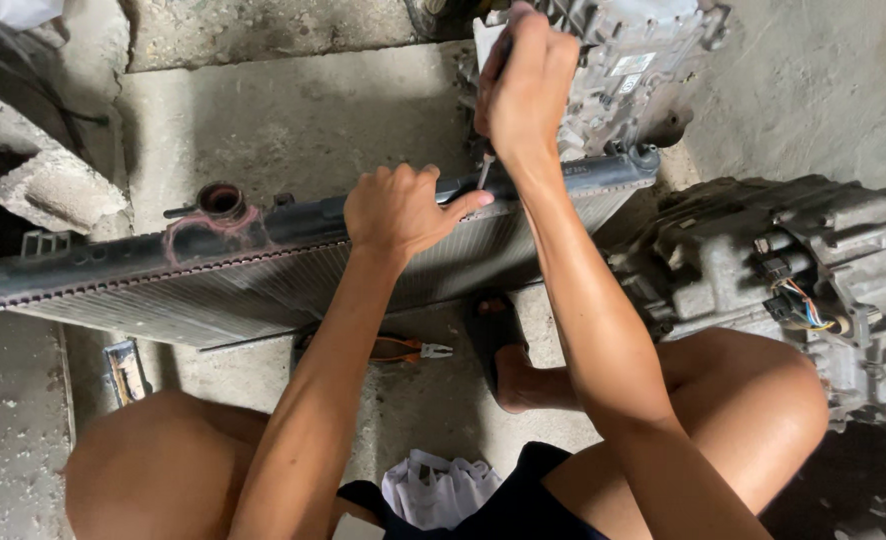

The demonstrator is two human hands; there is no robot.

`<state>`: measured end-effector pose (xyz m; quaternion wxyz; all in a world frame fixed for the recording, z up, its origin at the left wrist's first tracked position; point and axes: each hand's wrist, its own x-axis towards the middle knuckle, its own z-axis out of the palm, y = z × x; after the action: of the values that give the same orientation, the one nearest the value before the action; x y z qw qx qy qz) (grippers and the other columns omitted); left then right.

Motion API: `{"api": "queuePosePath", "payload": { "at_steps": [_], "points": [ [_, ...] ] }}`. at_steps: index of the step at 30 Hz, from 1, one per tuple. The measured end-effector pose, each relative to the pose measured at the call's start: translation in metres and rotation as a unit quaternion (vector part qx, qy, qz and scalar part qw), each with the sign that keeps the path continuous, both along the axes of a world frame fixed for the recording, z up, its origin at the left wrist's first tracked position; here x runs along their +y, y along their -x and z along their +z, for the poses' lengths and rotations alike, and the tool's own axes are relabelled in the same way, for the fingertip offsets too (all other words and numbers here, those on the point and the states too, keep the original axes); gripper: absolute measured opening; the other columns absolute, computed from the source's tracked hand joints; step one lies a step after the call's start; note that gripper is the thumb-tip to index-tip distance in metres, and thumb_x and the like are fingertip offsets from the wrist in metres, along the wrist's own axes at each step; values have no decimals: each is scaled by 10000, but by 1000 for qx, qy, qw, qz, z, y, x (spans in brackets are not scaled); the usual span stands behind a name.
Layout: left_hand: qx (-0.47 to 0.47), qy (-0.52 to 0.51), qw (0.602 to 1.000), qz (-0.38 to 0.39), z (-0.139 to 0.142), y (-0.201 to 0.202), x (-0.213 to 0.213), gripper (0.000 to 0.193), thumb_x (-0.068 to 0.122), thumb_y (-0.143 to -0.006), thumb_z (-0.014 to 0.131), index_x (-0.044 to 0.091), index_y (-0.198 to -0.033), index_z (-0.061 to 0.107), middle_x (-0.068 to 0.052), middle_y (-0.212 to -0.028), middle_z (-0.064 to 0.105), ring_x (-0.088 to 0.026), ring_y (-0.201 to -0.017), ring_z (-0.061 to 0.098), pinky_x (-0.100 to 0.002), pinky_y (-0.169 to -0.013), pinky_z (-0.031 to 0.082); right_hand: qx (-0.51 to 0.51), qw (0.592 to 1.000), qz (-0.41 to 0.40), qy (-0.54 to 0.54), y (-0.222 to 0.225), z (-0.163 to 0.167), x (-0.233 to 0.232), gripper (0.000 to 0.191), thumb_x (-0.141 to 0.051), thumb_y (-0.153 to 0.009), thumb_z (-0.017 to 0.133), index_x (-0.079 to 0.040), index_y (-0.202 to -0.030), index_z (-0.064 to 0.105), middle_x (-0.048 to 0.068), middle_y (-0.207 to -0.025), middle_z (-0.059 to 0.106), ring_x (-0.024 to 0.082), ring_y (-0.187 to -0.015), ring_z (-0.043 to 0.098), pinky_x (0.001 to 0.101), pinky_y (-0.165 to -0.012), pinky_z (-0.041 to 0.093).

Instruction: The person uses a socket wrench and a screwdriver to loosen and remove fasteners from the top tank of a car radiator. They work on multiple fasteners along the top edge, alternating between tools to detach components.

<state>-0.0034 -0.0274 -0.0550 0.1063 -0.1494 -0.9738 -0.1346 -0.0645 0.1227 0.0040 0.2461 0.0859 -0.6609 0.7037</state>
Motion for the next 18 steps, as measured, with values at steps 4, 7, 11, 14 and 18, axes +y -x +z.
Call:
{"api": "queuePosePath", "payload": {
  "at_steps": [4, 7, 11, 14, 18],
  "points": [
    [-58, 4, 998, 7, 8, -1, 2, 883, 923, -785, 484, 108, -937, 788, -159, -774, 727, -337, -744, 731, -472, -631, 576, -41, 999, -28, -22, 22, -11, 3, 620, -395, -1071, 381, -30, -588, 514, 73, -451, 496, 185, -318, 478, 332, -324, 354],
    [-125, 7, 992, 14, 7, -6, 4, 891, 912, -791, 458, 110, -1013, 777, -150, -771, 728, -320, -740, 742, -465, -631, 589, -207, 964, -16, -167, 33, -28, -5, 484, -449, -1046, 492, -123, -692, 543, 13, -517, 597, 130, -347, 592, 320, -311, 477],
    [3, -4, 999, -31, 5, -5, 2, 869, 903, -814, 464, 127, -987, 816, -182, -812, 733, -396, -790, 717, -514, -681, 573, 5, 968, -51, -245, 26, -18, 14, 579, -416, -1127, 418, -45, -731, 622, 75, -579, 604, 169, -483, 576, 333, -490, 470],
    [-51, -35, 998, -6, 8, -3, -7, 904, 915, -788, 475, 108, -1032, 800, -200, -841, 736, -425, -819, 709, -541, -655, 575, -116, 991, 66, 8, -15, 4, 53, 509, -439, -1081, 385, -55, -767, 500, 78, -538, 439, 181, -383, 396, 369, -379, 324],
    [14, -17, 999, -47, 13, 8, -8, 933, 937, -771, 515, 76, -988, 803, -201, -818, 740, -377, -831, 719, -506, -675, 581, 57, 974, 154, 159, -53, 14, 50, 508, -421, -1126, 403, -24, -812, 443, 95, -568, 417, 161, -389, 317, 319, -388, 287]
  ]
}}
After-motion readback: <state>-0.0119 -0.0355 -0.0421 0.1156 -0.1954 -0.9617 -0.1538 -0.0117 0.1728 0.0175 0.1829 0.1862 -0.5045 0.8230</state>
